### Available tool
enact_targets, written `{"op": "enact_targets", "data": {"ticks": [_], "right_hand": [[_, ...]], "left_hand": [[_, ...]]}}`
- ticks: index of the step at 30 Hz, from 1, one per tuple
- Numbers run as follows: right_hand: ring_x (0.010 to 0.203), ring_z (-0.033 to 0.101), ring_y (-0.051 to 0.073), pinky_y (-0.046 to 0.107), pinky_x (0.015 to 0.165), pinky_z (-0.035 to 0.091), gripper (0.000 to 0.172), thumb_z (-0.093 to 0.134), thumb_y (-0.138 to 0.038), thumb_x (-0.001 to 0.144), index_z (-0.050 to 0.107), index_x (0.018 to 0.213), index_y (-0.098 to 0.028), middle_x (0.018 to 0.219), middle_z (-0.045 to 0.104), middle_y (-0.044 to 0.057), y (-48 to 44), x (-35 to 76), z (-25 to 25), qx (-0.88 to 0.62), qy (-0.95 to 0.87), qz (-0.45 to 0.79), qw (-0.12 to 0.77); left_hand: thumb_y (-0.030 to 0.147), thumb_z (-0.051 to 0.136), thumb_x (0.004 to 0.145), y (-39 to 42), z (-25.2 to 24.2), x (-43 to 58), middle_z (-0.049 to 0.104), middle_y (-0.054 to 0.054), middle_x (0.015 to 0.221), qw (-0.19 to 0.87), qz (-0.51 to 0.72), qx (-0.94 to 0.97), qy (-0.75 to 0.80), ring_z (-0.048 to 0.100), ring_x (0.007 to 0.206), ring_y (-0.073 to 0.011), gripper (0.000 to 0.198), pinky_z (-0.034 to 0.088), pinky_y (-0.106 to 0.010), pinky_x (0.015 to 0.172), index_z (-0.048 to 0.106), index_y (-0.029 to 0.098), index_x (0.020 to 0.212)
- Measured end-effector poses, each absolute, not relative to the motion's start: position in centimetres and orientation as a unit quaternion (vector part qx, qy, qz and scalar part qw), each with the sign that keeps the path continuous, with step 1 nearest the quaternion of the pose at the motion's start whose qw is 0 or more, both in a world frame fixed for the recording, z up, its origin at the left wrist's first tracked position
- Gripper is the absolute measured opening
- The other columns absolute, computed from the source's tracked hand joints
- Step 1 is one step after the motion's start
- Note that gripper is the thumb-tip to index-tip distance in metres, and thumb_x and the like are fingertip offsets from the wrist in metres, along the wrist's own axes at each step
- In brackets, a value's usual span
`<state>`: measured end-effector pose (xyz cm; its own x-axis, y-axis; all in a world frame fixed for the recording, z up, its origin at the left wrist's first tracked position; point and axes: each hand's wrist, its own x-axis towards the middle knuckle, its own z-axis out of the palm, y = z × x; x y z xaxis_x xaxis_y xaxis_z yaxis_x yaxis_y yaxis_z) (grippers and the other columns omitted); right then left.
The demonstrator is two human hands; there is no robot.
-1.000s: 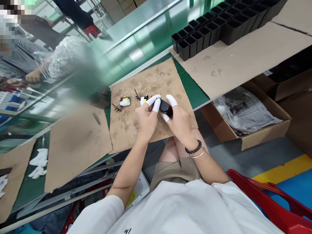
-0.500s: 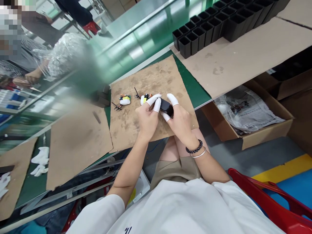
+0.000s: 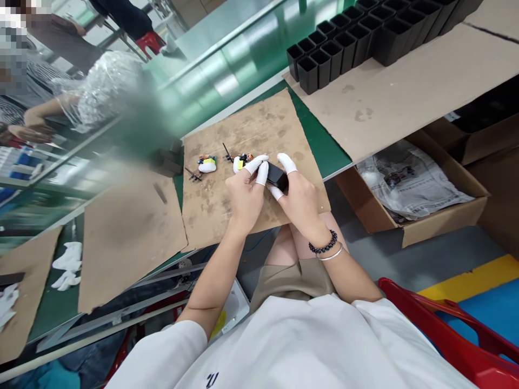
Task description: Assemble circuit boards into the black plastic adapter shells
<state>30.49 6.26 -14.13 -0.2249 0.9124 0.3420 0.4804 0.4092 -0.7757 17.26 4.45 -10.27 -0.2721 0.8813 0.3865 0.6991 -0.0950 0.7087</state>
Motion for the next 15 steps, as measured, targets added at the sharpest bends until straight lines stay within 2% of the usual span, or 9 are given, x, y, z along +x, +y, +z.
{"op": "enact_targets", "data": {"ticks": [3,8,15], "right_hand": [[0.116,0.073,0.032,0.046,0.095,0.062,0.062,0.062,-0.027,0.092,0.046,0.152,-0.019,0.136,0.071,0.012,6.21,30.49,-13.99,-0.468,-0.738,0.267,0.405],[0.111,0.075,0.032,0.047,0.093,0.063,0.064,0.064,-0.027,0.092,0.045,0.153,-0.019,0.125,0.075,0.012,6.18,30.45,-14.02,-0.479,-0.736,0.275,0.391],[0.111,0.076,0.032,0.048,0.092,0.063,0.063,0.065,-0.028,0.092,0.047,0.152,-0.022,0.126,0.076,0.010,6.20,30.44,-13.98,-0.475,-0.735,0.270,0.402]], "left_hand": [[0.029,0.055,0.101,4.65,-10.15,17.01,0.082,-0.010,0.115,0.087,0.421,0.603,0.672,0.077,0.101,-0.0234,0.032,0.058,-0.035,0.097,0.076,0.016,0.121],[0.026,0.057,0.099,4.88,-9.80,16.64,0.082,-0.007,0.116,0.081,0.407,0.615,0.671,0.075,0.110,-0.0220,0.027,0.055,-0.033,0.104,0.078,0.020,0.115],[0.023,0.056,0.100,4.67,-9.65,16.81,0.082,-0.006,0.116,0.106,0.422,0.607,0.664,0.076,0.110,-0.0219,0.026,0.056,-0.034,0.102,0.078,0.020,0.115]]}}
